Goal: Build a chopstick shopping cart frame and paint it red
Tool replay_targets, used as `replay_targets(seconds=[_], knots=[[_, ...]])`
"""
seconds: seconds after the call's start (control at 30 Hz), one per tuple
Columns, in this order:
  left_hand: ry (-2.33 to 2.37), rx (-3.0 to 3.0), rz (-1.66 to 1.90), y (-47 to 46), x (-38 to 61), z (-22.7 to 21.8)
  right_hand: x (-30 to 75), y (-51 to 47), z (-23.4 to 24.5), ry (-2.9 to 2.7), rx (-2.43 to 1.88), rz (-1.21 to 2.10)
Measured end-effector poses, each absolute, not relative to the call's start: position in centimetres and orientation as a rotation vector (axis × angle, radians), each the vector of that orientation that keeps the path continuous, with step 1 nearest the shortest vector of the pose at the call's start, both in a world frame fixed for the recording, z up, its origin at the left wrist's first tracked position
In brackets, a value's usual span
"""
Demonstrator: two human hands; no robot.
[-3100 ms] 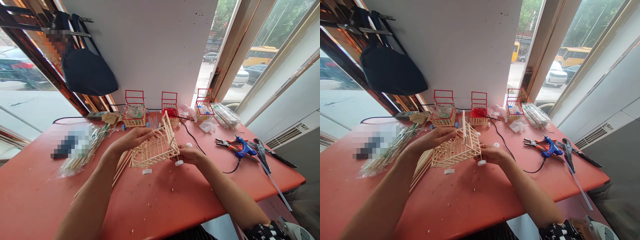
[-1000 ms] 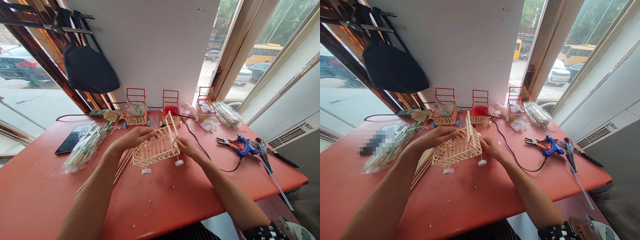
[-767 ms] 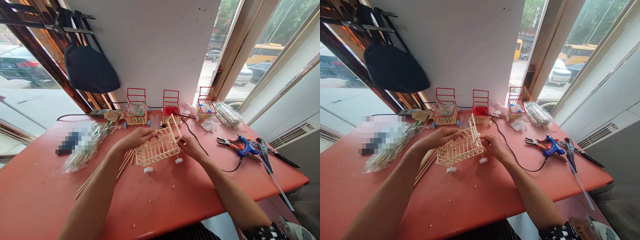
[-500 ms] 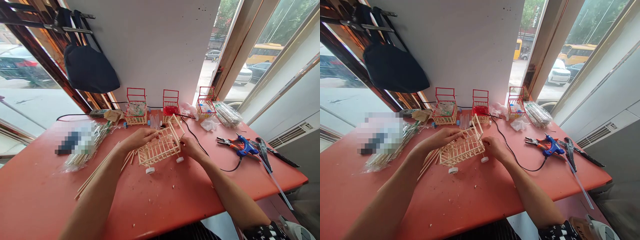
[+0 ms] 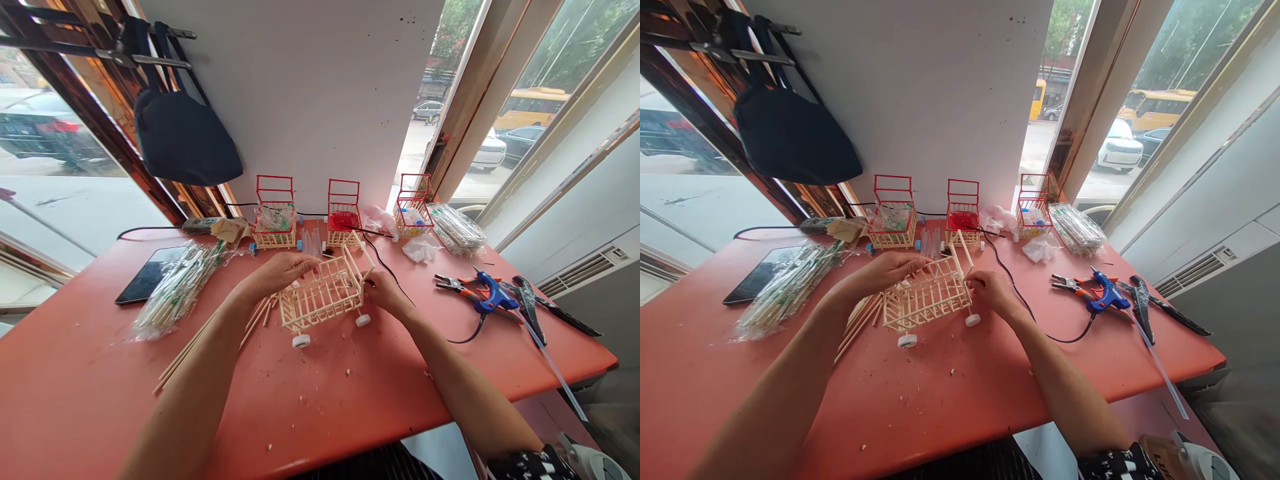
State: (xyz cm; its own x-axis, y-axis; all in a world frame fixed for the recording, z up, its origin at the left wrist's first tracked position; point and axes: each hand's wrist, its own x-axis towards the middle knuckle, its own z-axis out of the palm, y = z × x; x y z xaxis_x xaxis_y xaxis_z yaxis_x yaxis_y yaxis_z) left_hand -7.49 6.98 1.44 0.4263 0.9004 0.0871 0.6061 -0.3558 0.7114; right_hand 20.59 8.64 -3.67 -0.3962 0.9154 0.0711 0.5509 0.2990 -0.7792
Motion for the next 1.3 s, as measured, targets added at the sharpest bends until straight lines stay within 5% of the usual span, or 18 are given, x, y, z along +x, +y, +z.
replay_targets(seconds=[1.3], knots=[[1.469, 2.097, 0.594, 5.2, -9.0, 3.4, 21.8, 8.9, -3.1, -1.779, -1.413, 1.148]])
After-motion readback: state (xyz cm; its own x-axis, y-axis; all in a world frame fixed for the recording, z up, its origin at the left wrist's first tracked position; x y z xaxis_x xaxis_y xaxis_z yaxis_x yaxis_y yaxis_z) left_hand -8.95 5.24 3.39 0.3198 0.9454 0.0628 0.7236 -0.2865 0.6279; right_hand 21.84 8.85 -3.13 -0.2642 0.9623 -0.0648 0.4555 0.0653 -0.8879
